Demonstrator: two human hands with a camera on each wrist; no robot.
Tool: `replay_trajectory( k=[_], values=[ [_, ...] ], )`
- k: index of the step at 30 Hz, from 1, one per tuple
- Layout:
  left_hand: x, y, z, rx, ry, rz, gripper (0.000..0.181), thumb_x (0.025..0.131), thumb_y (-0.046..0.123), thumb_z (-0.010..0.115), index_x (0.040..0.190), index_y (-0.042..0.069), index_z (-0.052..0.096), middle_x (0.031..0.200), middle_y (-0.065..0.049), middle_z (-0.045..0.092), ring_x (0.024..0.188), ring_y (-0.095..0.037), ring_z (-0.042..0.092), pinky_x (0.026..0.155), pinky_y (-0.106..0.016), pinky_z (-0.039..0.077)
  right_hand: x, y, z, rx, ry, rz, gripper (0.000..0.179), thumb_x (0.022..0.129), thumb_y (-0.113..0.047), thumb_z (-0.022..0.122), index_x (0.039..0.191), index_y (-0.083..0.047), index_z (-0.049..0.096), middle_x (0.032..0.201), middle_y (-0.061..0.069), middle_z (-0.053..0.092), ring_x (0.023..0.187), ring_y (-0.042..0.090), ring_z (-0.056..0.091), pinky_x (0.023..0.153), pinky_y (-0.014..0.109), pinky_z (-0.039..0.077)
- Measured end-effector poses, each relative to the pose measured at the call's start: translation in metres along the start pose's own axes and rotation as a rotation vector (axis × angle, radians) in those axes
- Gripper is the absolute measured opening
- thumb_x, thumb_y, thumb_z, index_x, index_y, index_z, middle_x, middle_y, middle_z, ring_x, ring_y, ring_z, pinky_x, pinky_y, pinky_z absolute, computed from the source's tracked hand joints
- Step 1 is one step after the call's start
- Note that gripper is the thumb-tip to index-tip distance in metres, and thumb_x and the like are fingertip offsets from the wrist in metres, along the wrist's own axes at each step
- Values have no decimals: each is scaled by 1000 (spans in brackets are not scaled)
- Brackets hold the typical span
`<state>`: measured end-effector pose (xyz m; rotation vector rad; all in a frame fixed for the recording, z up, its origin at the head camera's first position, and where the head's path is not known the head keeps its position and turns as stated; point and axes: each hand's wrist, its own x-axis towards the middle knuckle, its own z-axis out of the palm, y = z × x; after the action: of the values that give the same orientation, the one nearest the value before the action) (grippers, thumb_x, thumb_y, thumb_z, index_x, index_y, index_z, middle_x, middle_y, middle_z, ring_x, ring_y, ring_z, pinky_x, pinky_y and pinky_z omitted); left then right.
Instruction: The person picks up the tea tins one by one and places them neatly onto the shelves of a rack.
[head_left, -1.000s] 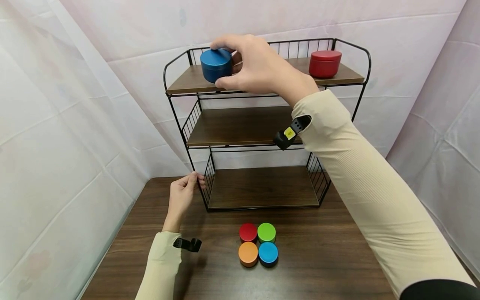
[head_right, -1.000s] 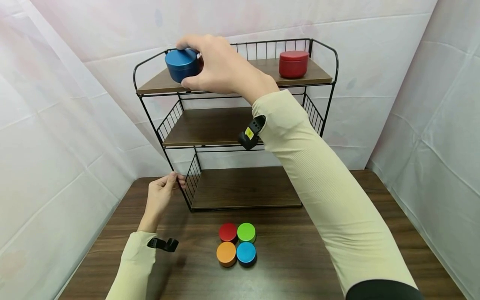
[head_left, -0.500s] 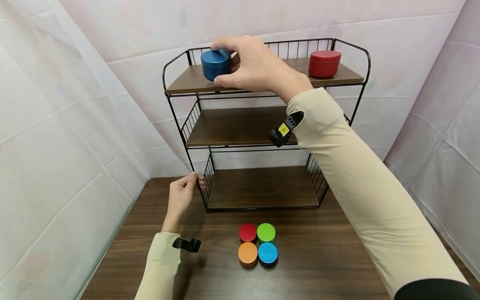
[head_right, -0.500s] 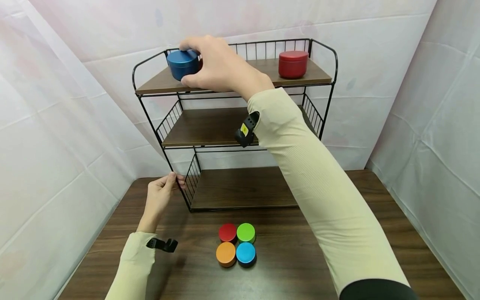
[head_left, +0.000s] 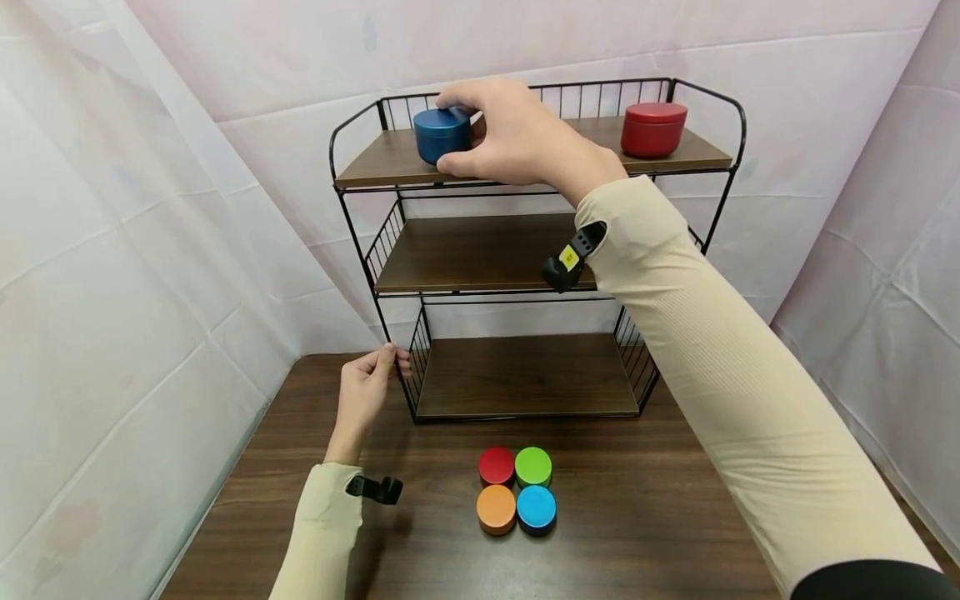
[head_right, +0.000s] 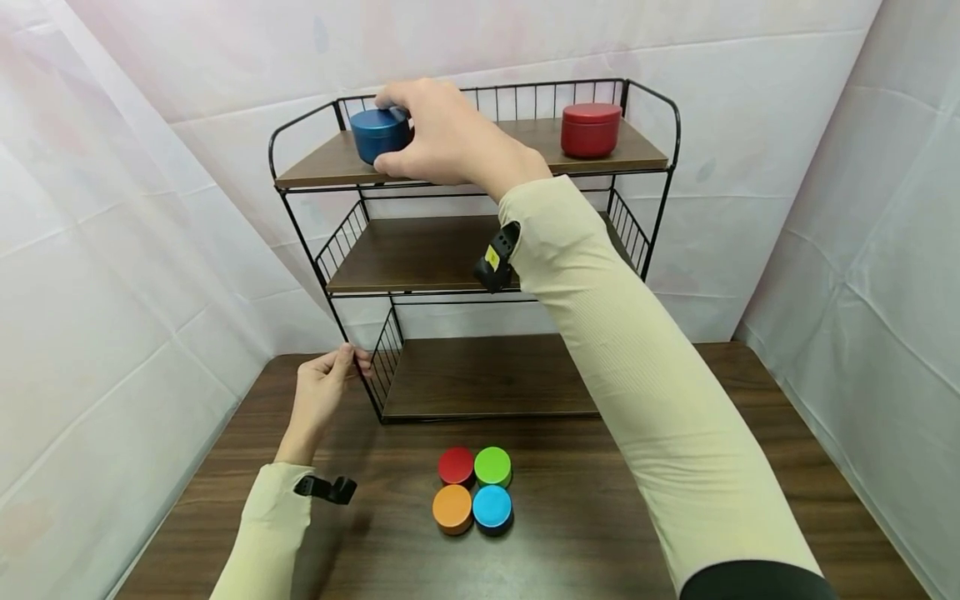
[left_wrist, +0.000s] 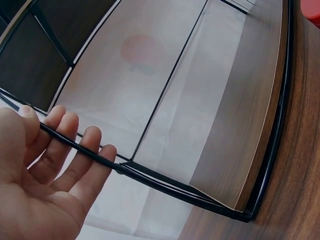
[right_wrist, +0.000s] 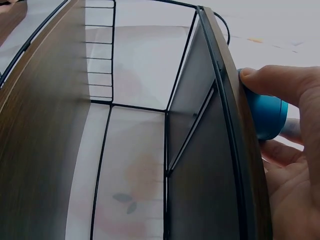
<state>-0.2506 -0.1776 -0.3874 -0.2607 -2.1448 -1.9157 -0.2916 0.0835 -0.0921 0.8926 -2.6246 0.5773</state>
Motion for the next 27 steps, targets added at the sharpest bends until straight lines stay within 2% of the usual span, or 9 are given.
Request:
replay_trajectory(
  k=[5, 9, 12, 14, 20, 24, 27],
  values=[
    [0, 0, 1, -4, 3, 3, 40, 102, 22, 50, 99, -15, 66, 97, -38, 63, 87, -48, 65, 85, -57, 55, 1, 1, -1, -21, -11, 0, 65, 87, -44, 67, 142, -17, 45, 139, 1, 53, 109, 11, 61, 97, 20, 50],
    [0, 1, 2, 4, 2, -2, 41, 101, 23, 51, 100, -15, 65, 85, -16, 71, 87, -47, 66, 85, -56, 55, 0, 2, 0, -26, -17, -3, 64, 88, -44, 65, 143, -16, 45, 139, 1, 53, 111, 11, 61, 97, 20, 50],
    [0, 1, 2, 7, 4, -4, 40, 101, 23, 51, 100, -15, 66, 78, 1, 71, 86, -45, 66, 84, -54, 56, 0, 3, 0, -25, -19, -10, 65, 89, -44, 64, 144, -15, 45, 139, 2, 53, 110, 11, 61, 97, 20, 50],
    [0, 1, 2, 8, 7, -3, 38, 101, 22, 51, 98, -12, 68, 80, -4, 71, 86, -46, 66, 84, -54, 56, 0, 3, 0, -27, -19, -13, 65, 89, -44, 63, 144, -14, 44, 139, 2, 53, 110, 11, 62, 97, 20, 50],
    [0, 1, 4, 8, 4, 4, 35, 101, 22, 51, 95, -7, 70, 96, -36, 65, 89, -52, 63, 85, -55, 56, 0, 4, -1, -39, -26, -19, 65, 90, -44, 62, 145, -14, 44, 139, 2, 54, 111, 12, 62, 97, 21, 50],
    [0, 1, 4, 1, -4, 4, 37, 101, 23, 50, 97, -9, 68, 98, -39, 62, 89, -53, 62, 86, -57, 55, -1, 4, -1, -48, -35, -11, 65, 90, -44, 61, 145, -15, 43, 139, 1, 54, 112, 11, 62, 97, 21, 50],
    [1, 1, 5, -1, -4, 5, 40, 101, 24, 51, 98, -12, 67, 97, -37, 64, 89, -52, 63, 86, -58, 54, -1, 4, -2, -59, -41, -4, 66, 90, -44, 61, 146, -15, 42, 140, 3, 54, 112, 12, 62, 97, 22, 50]
  ],
)
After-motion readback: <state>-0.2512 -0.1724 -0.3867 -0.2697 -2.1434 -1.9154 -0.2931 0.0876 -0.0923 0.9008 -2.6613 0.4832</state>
